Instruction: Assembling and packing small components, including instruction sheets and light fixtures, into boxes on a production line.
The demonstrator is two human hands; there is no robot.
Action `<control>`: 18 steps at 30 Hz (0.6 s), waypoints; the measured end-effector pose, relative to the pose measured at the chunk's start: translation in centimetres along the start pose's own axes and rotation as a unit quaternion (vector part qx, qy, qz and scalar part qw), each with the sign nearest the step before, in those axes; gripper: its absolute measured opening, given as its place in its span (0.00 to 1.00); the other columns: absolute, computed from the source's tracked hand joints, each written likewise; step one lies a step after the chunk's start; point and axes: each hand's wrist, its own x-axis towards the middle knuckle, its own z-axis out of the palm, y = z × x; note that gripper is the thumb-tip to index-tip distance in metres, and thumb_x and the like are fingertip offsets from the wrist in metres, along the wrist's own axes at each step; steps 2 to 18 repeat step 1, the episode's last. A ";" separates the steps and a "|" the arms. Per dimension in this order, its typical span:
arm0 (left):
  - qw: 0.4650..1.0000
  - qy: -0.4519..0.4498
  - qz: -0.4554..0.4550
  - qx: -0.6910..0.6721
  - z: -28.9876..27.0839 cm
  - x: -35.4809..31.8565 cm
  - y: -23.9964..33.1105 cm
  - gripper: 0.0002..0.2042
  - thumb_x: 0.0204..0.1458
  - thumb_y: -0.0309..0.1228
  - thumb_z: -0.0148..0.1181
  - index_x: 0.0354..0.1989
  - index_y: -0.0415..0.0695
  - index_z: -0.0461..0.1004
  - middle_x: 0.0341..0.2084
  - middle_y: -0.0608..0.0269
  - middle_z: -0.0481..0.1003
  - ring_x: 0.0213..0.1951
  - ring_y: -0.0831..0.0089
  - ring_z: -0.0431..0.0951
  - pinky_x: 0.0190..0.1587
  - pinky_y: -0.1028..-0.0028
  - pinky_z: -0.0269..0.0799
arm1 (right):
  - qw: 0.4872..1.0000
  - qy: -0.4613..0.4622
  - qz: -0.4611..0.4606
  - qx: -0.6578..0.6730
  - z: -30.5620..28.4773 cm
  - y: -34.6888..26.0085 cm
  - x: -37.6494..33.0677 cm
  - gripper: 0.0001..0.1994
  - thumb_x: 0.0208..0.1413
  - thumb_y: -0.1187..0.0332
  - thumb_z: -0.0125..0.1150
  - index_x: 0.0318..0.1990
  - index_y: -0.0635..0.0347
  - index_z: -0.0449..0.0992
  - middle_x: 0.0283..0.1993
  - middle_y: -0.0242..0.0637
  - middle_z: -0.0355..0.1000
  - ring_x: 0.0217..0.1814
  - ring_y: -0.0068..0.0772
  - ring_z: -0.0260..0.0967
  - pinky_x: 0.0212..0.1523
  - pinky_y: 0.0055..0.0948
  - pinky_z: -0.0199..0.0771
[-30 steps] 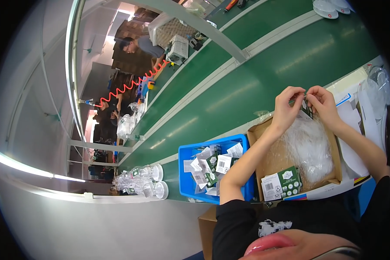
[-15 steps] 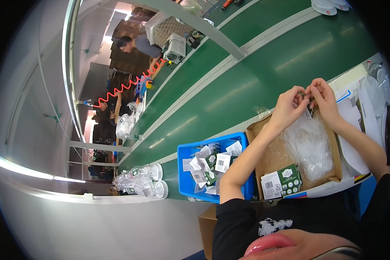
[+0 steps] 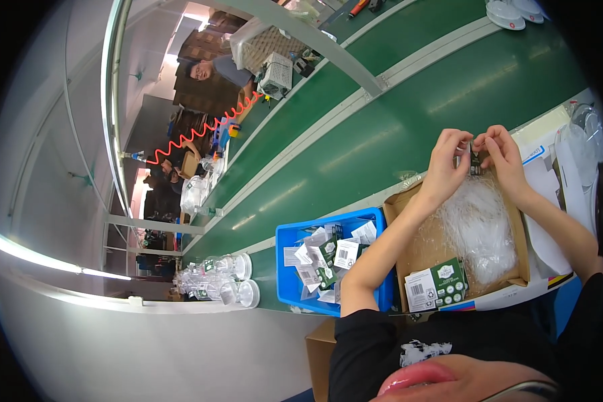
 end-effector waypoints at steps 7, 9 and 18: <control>1.000 0.006 -0.014 -0.003 0.1 -0.1 -0.1 0.16 0.47 0.18 0.57 0.47 0.39 0.70 0.42 0.57 0.68 0.41 0.65 0.74 0.44 0.73 0.73 | 1.000 -0.003 0.006 0.003 0.0 -0.1 -0.1 0.05 0.67 0.67 0.44 0.44 0.56 0.64 0.42 0.29 0.70 0.45 0.18 0.68 0.34 0.16 0.68; 1.000 0.006 -0.014 -0.003 0.1 -0.1 -0.1 0.16 0.47 0.18 0.57 0.47 0.39 0.70 0.42 0.57 0.68 0.41 0.65 0.74 0.44 0.73 0.73 | 1.000 -0.003 0.006 0.003 0.0 -0.1 -0.1 0.05 0.67 0.67 0.44 0.44 0.56 0.64 0.42 0.29 0.70 0.45 0.18 0.68 0.34 0.16 0.68; 1.000 0.006 -0.014 -0.003 0.1 -0.1 -0.1 0.16 0.47 0.18 0.57 0.47 0.39 0.70 0.42 0.57 0.68 0.41 0.65 0.74 0.44 0.73 0.73 | 1.000 -0.003 0.006 0.003 0.0 -0.1 -0.1 0.05 0.67 0.67 0.44 0.44 0.56 0.64 0.42 0.29 0.70 0.45 0.18 0.68 0.34 0.16 0.68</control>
